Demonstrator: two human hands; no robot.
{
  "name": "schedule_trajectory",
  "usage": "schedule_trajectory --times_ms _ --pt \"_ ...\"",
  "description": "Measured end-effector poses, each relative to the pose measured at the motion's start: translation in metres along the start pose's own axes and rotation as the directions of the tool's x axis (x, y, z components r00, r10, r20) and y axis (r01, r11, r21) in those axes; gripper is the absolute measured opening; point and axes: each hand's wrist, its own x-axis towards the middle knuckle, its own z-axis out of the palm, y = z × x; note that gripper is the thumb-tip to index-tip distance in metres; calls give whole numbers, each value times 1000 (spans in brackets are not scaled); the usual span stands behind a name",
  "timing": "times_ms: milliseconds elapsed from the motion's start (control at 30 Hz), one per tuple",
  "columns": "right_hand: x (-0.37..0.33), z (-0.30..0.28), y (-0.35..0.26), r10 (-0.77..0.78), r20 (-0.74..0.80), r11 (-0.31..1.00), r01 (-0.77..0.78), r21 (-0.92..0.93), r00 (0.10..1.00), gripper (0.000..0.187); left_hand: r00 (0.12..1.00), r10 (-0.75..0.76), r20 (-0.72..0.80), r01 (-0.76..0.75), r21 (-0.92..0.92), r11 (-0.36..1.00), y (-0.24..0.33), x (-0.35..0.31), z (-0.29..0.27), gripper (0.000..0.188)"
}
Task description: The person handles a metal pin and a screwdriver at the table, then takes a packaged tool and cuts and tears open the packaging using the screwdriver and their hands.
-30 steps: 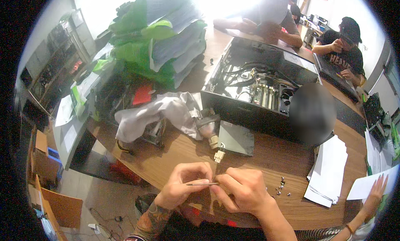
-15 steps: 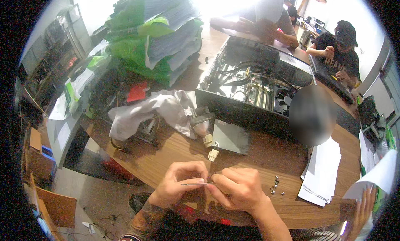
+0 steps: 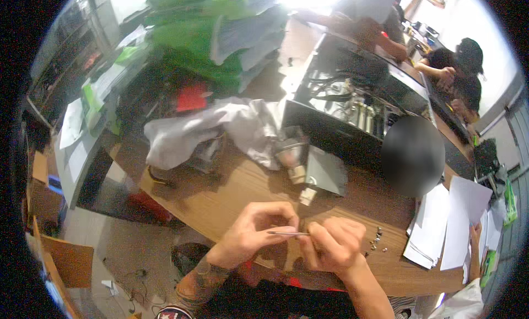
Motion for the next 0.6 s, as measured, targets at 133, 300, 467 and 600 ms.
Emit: schedule_trajectory --times_ms 133,300,467,600 --pt "-4 -6 1 14 14 996 -13 -88 1000 17 994 64 88 -56 -92 994 -14 10 2 14" --pt "-3 -1 1 50 18 999 -50 -11 999 17 1000 -2 27 4 -60 998 -7 4 1 13" --pt "-9 -10 3 29 -52 997 -32 -66 998 19 997 -53 -50 53 13 998 3 7 17 20" --pt "-8 -9 -2 6 -101 992 -19 -126 995 25 998 -37 -50 40 67 997 5 6 14 20"
